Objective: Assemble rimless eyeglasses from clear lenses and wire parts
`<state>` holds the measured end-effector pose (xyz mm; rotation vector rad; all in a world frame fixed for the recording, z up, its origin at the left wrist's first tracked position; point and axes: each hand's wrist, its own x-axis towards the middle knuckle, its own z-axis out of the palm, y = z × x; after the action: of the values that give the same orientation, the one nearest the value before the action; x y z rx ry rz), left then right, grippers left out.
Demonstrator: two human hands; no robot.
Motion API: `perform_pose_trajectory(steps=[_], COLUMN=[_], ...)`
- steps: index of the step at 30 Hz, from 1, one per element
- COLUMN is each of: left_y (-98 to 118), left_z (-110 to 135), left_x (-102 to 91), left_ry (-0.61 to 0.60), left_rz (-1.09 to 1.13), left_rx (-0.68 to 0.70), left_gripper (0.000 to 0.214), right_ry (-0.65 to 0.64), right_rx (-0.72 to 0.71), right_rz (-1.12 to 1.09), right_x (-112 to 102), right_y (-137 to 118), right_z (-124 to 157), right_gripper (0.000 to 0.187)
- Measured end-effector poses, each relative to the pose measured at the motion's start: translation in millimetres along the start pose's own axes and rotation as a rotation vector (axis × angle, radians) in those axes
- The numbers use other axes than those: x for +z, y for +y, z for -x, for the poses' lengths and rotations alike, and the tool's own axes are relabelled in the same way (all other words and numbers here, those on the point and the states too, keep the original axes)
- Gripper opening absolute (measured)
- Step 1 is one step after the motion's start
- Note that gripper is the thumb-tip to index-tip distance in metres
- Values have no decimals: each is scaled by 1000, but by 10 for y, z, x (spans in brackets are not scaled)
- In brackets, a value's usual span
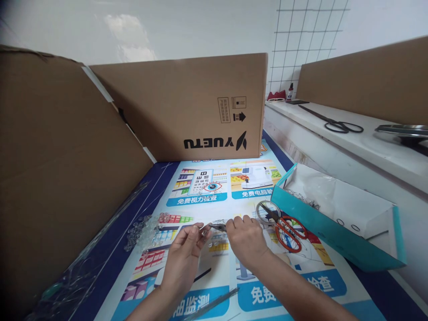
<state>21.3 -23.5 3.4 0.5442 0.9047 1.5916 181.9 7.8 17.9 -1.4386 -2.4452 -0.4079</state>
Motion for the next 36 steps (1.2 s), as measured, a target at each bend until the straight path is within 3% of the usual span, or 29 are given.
perform_pose_trajectory(steps=[27, 30, 36], left_y=[45, 62, 85], left_z=[-118, -144, -92], left_x=[-82, -82, -12], left_ry=[63, 39, 2], left_rz=[-7, -2, 12], left_rx=[-46, -34, -34], left_gripper=[14, 14, 14], right_ry=[127, 92, 9], right_rx=[-98, -32, 191], right_rz=[-12, -148, -657], right_x=[21, 25, 134], right_y=[116, 135, 70], right_z=[32, 17, -21], right_gripper=[16, 15, 22])
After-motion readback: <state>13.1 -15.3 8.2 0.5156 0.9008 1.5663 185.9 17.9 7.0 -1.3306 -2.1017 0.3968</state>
